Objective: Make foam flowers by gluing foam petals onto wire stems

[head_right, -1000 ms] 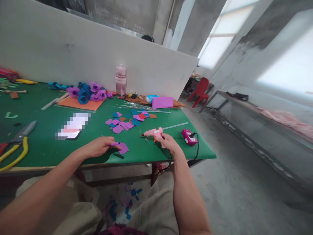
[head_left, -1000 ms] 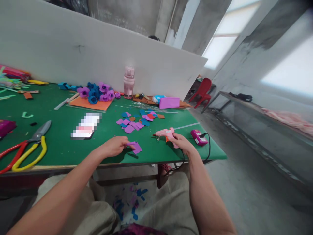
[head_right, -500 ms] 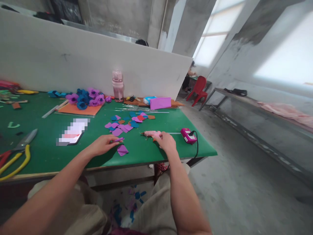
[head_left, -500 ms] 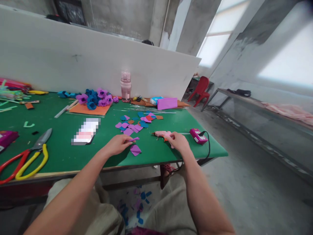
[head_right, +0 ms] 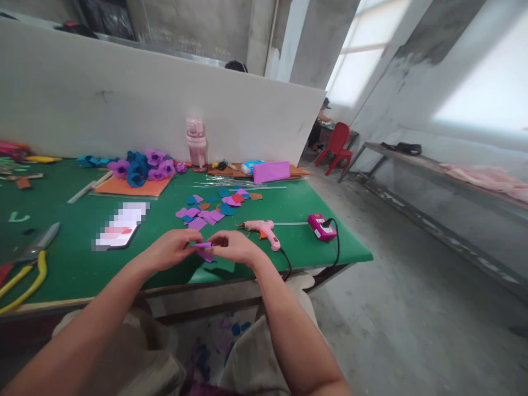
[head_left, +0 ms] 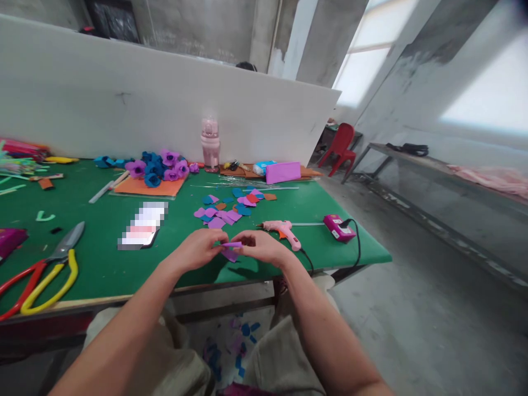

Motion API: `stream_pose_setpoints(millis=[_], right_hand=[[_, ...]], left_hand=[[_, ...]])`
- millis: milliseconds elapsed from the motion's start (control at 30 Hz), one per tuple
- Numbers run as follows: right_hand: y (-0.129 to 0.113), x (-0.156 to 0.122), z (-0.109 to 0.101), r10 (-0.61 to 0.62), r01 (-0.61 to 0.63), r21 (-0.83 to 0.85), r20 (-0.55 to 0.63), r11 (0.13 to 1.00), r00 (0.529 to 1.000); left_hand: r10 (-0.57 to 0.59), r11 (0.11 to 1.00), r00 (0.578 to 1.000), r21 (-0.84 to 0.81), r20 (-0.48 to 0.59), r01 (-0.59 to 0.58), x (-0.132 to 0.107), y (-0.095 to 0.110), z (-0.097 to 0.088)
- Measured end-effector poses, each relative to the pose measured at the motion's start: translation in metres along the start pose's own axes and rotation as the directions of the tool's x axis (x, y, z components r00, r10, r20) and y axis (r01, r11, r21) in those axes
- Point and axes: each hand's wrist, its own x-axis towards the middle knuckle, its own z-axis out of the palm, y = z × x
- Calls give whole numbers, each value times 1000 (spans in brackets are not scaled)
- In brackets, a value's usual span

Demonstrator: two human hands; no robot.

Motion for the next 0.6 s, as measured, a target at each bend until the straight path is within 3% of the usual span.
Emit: stream_pose_setpoints(millis=[200, 367, 500, 600], right_hand=[[-10, 5, 13, 37, -38, -140, -11, 989, 999], [-9, 8, 21, 73, -75, -74, -37, 994, 997], [-6, 17, 23, 113, -73, 214, -178, 974, 978], [-7, 27, 23, 221, 11, 556, -347, 831, 912]], left_hand=[[15, 999, 1000, 31, 18, -15, -8, 8, -2], [-6, 1000, 1000, -12, -11, 6, -9, 9, -4], [-196, 958, 968, -240, -156, 156, -7, 2, -2], [-442, 797, 866, -546, -233, 259, -5, -4, -1]])
